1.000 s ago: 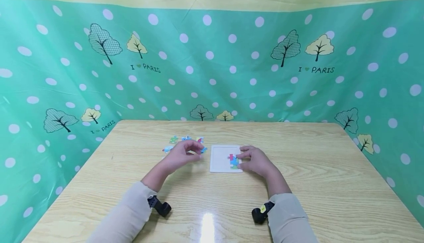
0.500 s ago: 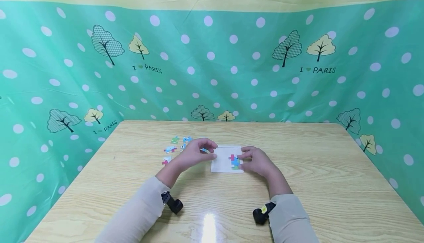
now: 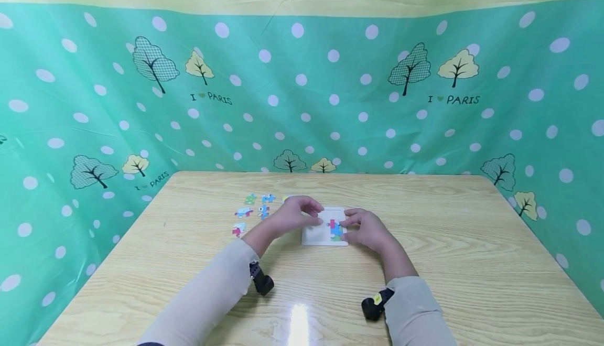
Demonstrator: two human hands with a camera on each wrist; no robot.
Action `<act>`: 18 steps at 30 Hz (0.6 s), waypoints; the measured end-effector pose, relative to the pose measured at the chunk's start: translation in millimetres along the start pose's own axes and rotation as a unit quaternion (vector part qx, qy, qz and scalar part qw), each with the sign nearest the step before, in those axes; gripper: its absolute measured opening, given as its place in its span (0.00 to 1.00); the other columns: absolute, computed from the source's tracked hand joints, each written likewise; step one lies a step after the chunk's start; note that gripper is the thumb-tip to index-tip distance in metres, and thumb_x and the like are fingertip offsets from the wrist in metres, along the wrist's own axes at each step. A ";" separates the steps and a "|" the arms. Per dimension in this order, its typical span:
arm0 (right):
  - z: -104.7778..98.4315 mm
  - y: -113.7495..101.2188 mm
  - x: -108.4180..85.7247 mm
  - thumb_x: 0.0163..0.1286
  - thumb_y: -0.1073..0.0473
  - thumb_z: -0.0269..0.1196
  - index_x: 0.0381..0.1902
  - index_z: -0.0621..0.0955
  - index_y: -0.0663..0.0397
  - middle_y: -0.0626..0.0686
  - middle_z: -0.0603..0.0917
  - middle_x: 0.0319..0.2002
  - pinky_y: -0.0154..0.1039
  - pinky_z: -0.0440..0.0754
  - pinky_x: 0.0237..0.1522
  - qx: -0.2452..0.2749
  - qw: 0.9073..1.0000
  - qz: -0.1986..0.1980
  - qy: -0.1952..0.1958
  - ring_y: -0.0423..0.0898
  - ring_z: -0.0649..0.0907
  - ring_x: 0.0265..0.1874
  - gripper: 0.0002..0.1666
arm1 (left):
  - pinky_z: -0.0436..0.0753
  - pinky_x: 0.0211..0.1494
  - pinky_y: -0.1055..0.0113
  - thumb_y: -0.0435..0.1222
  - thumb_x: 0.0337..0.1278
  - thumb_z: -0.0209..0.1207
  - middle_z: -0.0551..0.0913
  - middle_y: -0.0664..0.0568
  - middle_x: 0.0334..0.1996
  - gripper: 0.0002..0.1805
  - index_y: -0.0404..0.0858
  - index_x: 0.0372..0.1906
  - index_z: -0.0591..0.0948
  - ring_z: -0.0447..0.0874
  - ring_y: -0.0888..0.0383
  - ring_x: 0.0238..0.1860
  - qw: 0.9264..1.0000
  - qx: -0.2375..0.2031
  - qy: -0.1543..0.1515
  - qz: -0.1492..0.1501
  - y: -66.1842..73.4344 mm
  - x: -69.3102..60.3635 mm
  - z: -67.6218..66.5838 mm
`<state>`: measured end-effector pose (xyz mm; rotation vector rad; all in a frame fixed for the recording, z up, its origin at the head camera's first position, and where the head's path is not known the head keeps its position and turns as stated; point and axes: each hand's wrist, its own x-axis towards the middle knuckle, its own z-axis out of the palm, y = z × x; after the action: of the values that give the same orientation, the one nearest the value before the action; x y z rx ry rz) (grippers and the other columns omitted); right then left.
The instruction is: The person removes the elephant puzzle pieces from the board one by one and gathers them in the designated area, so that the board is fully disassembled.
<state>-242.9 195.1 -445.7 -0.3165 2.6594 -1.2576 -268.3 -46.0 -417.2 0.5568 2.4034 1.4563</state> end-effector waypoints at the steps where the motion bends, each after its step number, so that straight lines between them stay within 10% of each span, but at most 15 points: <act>1: 0.0 0.4 0.0 0.63 0.63 0.75 0.52 0.88 0.60 0.63 0.75 0.70 0.66 0.62 0.73 0.000 1.000 -0.001 0.000 0.68 0.65 0.73 0.19 | 0.82 0.44 0.67 0.34 0.60 0.72 0.85 0.42 0.48 0.17 0.34 0.53 0.85 0.80 0.57 0.43 1.000 0.002 -0.002 -0.005 0.2 1.6 1.2; 18: 0.0 -1.6 -1.9 0.64 0.63 0.75 0.52 0.89 0.59 0.64 0.74 0.70 0.66 0.64 0.72 0.003 1.000 -0.004 0.000 0.69 0.64 0.74 0.18 | 0.80 0.54 0.70 0.32 0.54 0.75 0.87 0.55 0.44 0.19 0.39 0.53 0.89 0.79 0.63 0.44 0.990 0.129 -0.055 -0.034 3.9 24.9 19.3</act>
<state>-240.9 194.6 -444.3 -0.3278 2.6568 -1.2665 -281.6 -17.9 -423.4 0.5890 2.5115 1.0660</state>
